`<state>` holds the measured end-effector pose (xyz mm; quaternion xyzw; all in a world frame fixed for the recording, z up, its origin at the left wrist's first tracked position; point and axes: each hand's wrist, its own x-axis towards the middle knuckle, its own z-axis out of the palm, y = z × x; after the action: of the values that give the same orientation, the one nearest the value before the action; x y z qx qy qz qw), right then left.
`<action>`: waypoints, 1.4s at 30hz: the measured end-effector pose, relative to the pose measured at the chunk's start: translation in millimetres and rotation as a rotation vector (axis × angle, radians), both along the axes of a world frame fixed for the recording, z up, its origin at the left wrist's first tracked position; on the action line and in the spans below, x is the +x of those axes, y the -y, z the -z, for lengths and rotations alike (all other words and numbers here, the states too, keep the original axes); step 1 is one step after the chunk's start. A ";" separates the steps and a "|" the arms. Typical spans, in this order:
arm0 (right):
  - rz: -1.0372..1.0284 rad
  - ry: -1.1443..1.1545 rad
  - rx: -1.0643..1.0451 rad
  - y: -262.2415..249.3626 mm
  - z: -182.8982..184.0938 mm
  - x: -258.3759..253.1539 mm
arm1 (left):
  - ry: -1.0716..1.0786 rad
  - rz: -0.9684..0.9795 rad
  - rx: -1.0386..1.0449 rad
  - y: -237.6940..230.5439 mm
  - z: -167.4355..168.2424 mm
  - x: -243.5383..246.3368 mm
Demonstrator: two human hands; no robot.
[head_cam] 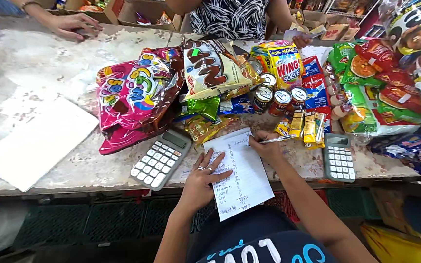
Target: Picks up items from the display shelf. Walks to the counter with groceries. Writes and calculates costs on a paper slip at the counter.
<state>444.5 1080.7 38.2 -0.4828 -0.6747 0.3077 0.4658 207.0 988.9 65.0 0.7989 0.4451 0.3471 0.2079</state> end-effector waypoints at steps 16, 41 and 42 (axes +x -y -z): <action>0.051 0.063 0.039 2.3 -4.7 -1.9 | -0.026 -0.034 0.018 2.2 12.0 -2.1; 0.041 -0.051 0.062 1.0 -2.8 1.9 | -0.003 -0.014 -0.004 1.4 8.0 -1.7; 0.052 -0.007 0.076 1.6 -1.6 1.1 | 0.003 -0.020 0.004 1.7 5.6 0.5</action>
<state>445.7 1079.1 39.8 -0.4811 -0.6716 0.2714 0.4939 207.5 987.1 59.5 0.7943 0.4522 0.3510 0.2035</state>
